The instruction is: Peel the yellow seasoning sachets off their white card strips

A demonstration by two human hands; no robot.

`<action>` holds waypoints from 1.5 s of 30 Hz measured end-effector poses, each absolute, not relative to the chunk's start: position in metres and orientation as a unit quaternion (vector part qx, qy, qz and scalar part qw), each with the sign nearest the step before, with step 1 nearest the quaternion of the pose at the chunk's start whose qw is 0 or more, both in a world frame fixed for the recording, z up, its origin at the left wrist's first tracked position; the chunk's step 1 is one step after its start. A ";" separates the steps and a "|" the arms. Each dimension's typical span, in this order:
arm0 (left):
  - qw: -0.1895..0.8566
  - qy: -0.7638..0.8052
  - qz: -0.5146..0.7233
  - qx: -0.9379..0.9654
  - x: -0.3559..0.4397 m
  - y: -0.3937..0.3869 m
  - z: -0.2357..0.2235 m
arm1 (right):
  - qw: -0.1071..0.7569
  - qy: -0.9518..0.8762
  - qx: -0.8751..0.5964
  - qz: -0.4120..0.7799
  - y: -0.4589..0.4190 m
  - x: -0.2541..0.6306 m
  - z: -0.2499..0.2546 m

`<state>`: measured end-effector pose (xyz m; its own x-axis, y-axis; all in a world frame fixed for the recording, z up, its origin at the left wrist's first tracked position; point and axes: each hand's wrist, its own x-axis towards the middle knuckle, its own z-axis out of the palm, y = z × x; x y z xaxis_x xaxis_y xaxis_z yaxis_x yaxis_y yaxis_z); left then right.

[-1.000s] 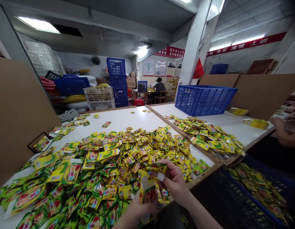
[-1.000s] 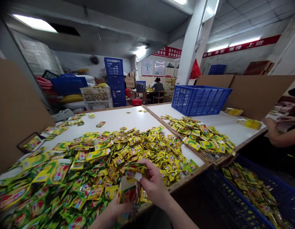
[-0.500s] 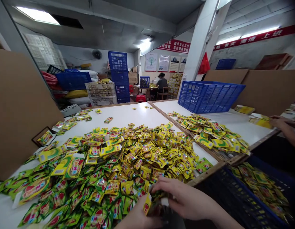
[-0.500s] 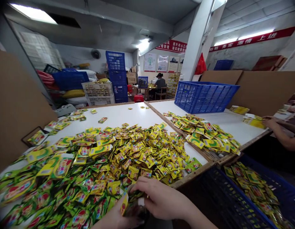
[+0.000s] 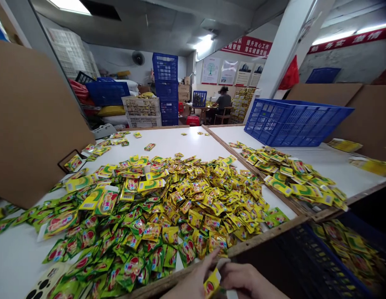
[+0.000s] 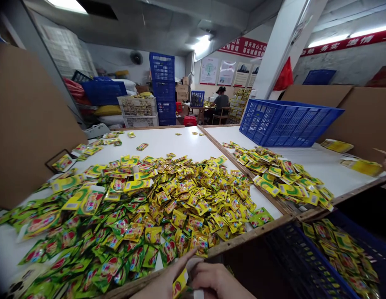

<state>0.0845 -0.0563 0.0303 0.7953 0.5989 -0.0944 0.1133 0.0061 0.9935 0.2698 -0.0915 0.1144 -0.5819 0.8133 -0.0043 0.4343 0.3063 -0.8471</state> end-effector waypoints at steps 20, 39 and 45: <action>0.512 0.508 0.424 0.548 0.031 -0.015 0.020 | 0.177 -0.743 -0.641 0.078 0.020 0.221 0.033; 0.536 0.442 0.524 0.493 0.081 0.011 0.031 | 0.618 -0.481 -0.389 0.485 -0.004 0.224 0.035; 0.518 0.405 0.470 0.588 0.137 0.021 0.048 | 0.707 -0.324 -0.364 0.512 -0.003 0.239 0.024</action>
